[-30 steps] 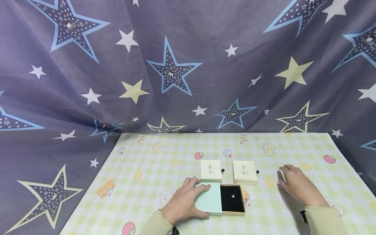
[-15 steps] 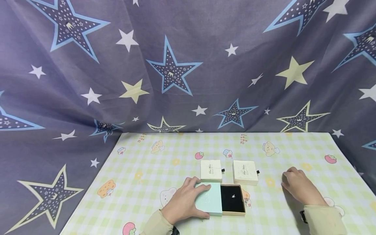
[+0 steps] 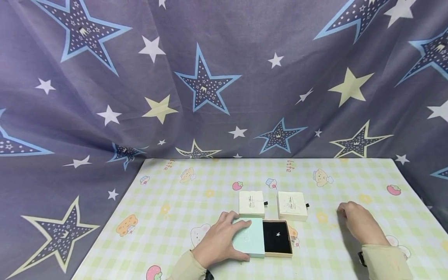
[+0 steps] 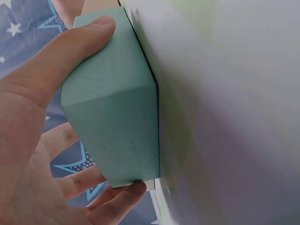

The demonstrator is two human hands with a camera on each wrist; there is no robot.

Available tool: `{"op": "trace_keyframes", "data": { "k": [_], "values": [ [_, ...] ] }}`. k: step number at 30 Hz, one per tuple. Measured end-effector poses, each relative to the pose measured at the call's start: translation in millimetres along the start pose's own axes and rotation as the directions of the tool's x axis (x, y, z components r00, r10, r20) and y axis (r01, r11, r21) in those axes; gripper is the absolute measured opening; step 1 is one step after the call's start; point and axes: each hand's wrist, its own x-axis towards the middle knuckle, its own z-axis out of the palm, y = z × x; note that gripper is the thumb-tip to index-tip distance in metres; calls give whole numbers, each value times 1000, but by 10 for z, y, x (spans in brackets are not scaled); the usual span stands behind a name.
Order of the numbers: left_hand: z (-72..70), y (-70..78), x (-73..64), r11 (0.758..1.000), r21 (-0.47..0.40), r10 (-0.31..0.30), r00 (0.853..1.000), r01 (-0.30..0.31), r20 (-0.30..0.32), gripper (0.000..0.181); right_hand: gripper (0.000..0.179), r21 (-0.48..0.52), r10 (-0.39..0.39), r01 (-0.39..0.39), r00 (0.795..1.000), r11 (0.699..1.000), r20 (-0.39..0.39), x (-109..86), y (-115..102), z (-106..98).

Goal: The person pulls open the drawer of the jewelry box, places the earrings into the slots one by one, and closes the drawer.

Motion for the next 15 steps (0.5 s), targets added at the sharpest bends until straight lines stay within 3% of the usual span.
{"op": "trace_keyframes", "data": {
  "k": [15],
  "values": [
    [-2,1,1,1000,0,2,1000,-2,4,89,16,5,-8,8,999,1000,-44,-68,48,-10]
  ]
}}
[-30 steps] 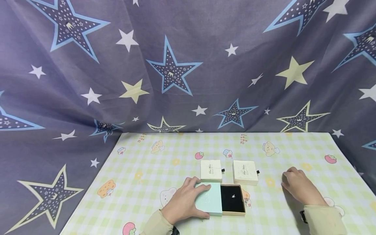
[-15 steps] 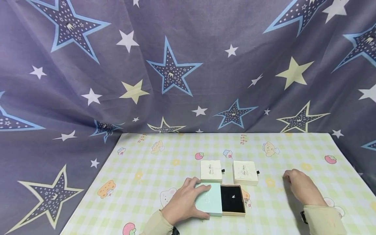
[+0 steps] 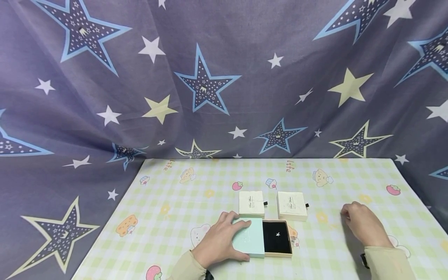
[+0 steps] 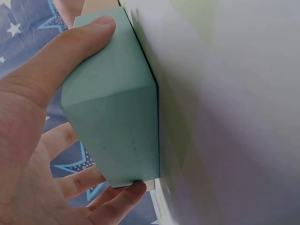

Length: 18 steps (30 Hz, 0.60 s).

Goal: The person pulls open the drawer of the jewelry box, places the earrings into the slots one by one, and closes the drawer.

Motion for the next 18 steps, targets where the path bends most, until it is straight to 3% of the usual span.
{"op": "trace_keyframes", "data": {
  "k": [8,18],
  "values": [
    [-4,-3,1,1000,2,2,1000,-2,-5,89,10,48,111,-114,992,992,51,-15,-3,-38],
    [3,-8,6,1000,-4,6,1000,-6,-3,89,4,67,113,-114,993,991,27,-20,-39,-60]
  ]
}}
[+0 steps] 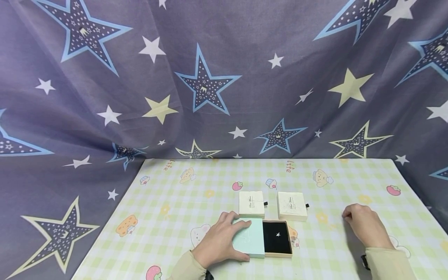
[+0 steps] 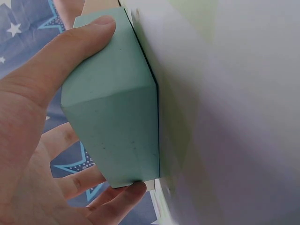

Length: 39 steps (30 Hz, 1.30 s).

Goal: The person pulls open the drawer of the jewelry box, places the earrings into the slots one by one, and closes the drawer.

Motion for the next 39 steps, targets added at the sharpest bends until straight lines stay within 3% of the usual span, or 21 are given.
{"op": "trace_keyframes", "data": {
  "k": [8,18,30,39],
  "values": [
    [-2,9,-5,1000,-7,-4,1000,3,-2,89,12,32,-98,101,993,994,-66,-44,-103,23],
    [-10,13,-6,1000,-1,6,1000,-6,-9,90,5,128,-92,97,995,987,-48,-29,-295,2],
    [-6,7,-13,1000,-3,4,1000,-5,-17,90,8,331,-107,66,988,941,108,-22,-597,-21],
    [-8,8,-11,1000,-15,1,1000,-2,-11,89,6,419,-184,117,975,900,123,-10,-761,13]
  ]
}}
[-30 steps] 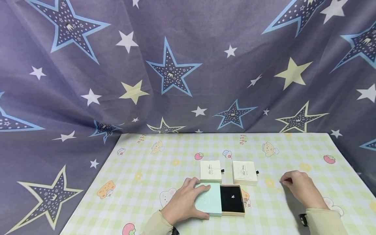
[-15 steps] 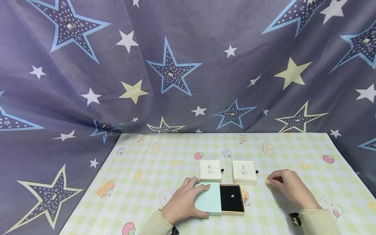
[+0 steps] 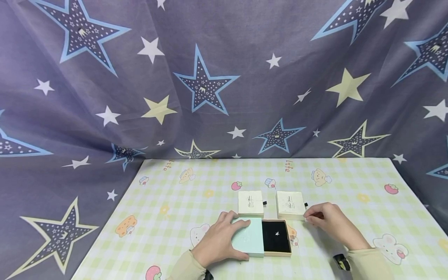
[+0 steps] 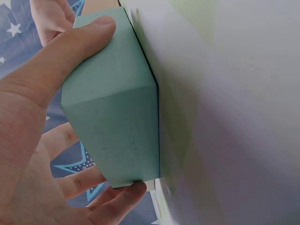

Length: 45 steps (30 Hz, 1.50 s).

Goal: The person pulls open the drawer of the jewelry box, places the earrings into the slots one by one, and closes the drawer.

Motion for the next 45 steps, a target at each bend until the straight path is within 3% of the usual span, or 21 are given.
{"op": "trace_keyframes", "data": {
  "k": [9,18,27,39,45],
  "values": [
    [6,-1,-1,1000,4,-5,1000,5,2,90,6,15,-141,141,990,990,6,36,-76,107],
    [15,-4,-1,1000,10,-1,1000,1,4,90,8,21,-318,319,948,948,-25,74,-143,259],
    [22,-4,6,1000,12,-1,1000,1,9,89,4,110,-244,234,966,966,86,132,-290,362],
    [21,-4,5,1000,19,-2,1000,2,7,88,6,127,-212,192,964,973,163,225,-464,524],
    [22,-10,5,1000,18,-4,1000,4,13,88,4,89,-193,179,961,980,199,257,-493,614]
  ]
}}
